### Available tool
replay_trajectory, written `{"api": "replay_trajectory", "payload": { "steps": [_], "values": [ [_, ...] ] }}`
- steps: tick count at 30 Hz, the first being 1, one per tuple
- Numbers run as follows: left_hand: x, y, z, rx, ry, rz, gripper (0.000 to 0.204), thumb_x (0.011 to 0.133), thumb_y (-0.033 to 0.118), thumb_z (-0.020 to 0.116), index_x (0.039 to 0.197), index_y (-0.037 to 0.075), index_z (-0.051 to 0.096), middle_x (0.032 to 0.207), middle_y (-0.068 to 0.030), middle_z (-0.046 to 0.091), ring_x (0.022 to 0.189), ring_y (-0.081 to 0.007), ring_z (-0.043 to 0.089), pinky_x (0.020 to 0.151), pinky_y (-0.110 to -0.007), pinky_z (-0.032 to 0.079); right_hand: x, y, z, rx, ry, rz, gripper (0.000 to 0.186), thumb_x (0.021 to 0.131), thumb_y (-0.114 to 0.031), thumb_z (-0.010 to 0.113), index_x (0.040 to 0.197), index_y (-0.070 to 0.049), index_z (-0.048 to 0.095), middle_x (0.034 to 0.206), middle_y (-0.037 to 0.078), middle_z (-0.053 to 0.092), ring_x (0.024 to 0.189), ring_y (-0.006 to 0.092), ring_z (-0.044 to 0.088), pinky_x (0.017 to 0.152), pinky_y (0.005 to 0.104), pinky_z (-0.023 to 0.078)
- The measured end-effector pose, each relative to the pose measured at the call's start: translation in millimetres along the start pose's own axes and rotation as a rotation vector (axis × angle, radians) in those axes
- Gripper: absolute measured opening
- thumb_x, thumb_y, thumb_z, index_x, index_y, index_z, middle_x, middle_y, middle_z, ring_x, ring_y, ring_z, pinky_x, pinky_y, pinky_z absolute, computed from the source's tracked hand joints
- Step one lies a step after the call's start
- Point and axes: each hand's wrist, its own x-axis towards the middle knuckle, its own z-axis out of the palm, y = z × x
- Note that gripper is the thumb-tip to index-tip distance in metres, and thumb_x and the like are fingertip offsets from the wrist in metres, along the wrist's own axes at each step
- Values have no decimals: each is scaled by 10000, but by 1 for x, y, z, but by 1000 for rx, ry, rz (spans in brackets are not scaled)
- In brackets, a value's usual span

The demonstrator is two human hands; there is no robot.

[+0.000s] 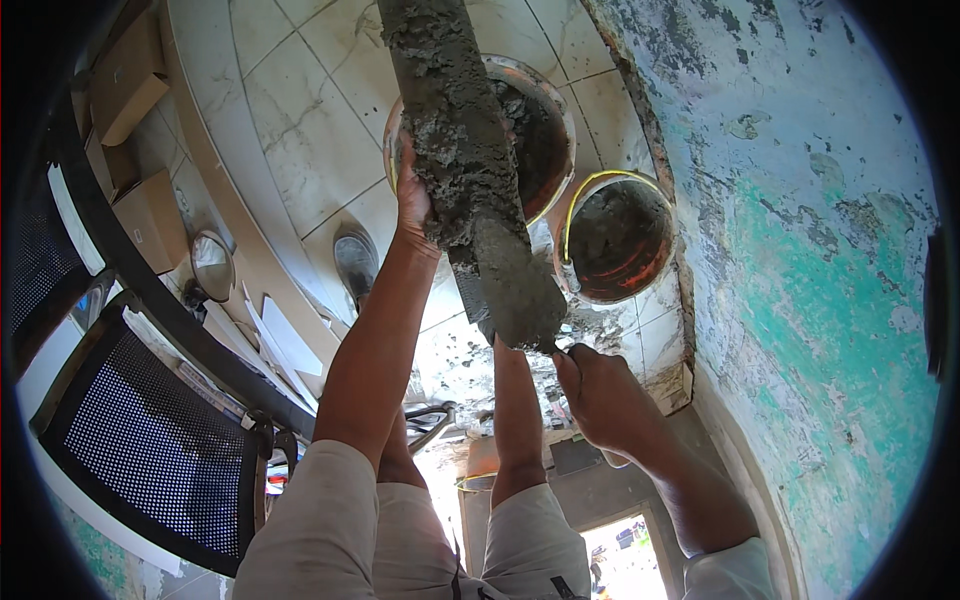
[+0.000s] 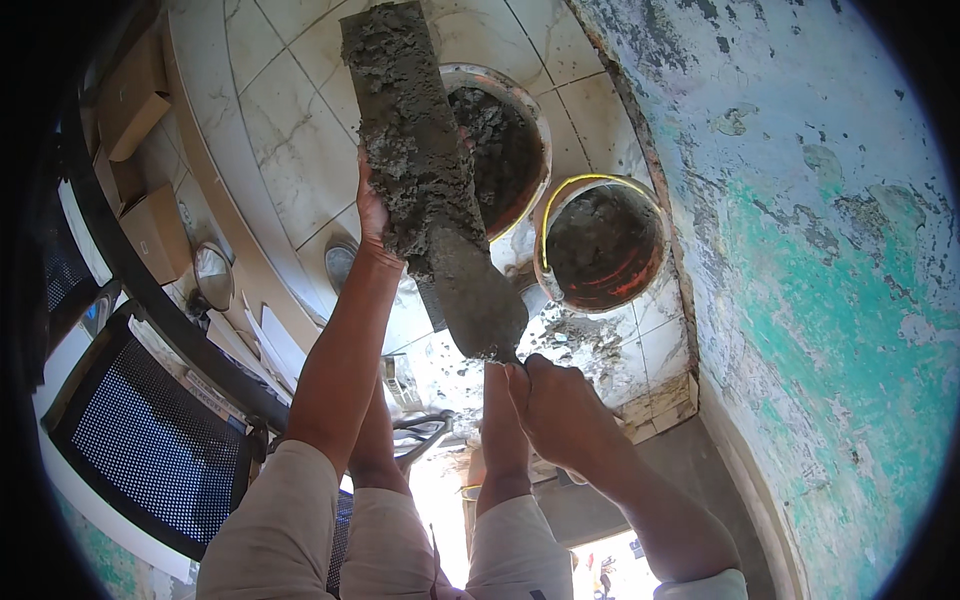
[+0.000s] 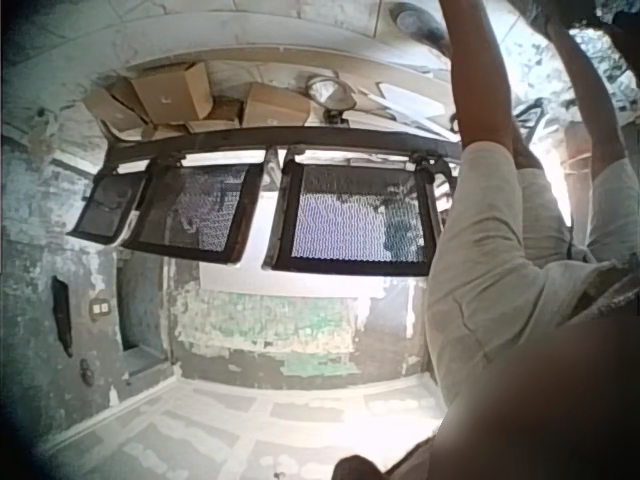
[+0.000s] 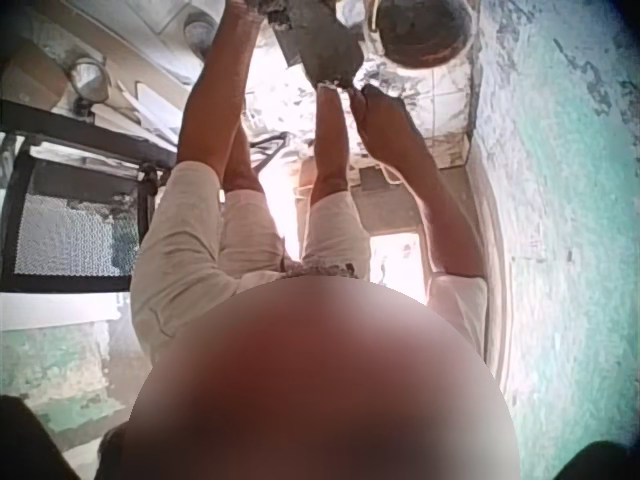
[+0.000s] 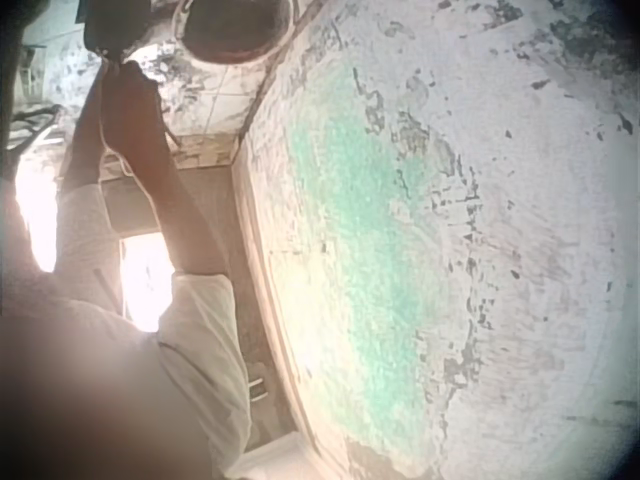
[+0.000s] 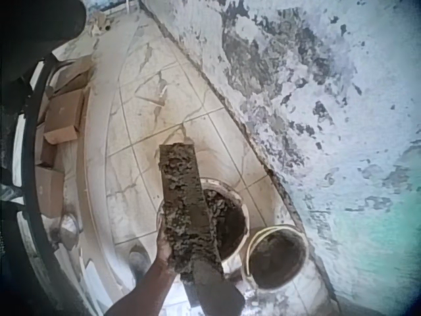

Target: Applying cement to a wall and placing tiles.

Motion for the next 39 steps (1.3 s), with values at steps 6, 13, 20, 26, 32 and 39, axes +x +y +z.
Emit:
{"api": "replay_trajectory", "payload": {
  "steps": [6,13,20,26,32,39],
  "values": [
    [8,5,-4,163,-12,108,682,1002,540,495,1456,32,456,1420,-222,533,1266,-386,542,1070,-525,449,-11,6,15,23,21,36,361,1057,-256,421,901,39,560,703,285,609,721,507,615,637,558,469],
    [5,10,0,28,18,79,660,999,513,511,1448,32,467,1421,-211,536,1259,-386,544,1064,-519,452,-18,23,40,24,110,31,321,1037,-267,468,909,18,544,704,268,610,707,487,622,625,552,477],
    [-5,17,25,90,46,71,651,966,576,556,1419,114,485,1267,-108,643,1107,-289,648,937,-443,553,-44,14,17,-139,334,-1,227,979,-277,577,897,-65,578,750,158,621,662,391,640,589,503,502],
    [-28,20,15,227,230,11,752,966,674,446,1405,66,499,1267,-153,644,1122,-324,641,966,-474,527,-18,-40,-60,-511,356,-213,239,976,-300,606,914,-69,611,696,135,629,601,356,640,560,477,512],
    [-53,-1,-3,207,326,-7,747,979,676,407,1434,88,479,1263,-104,647,1069,-253,666,916,-412,560,24,-86,-96,-821,324,-402,263,988,-295,577,911,-49,632,666,134,638,568,305,678,520,433,547],
    [-88,-23,-15,75,177,-261,755,948,660,498,1386,45,526,1217,-101,679,1028,-220,688,897,-381,577,79,-114,-118,-904,197,-145,345,1002,-286,539,857,-22,709,828,169,712,802,308,740,692,423,608]
  ]
}}
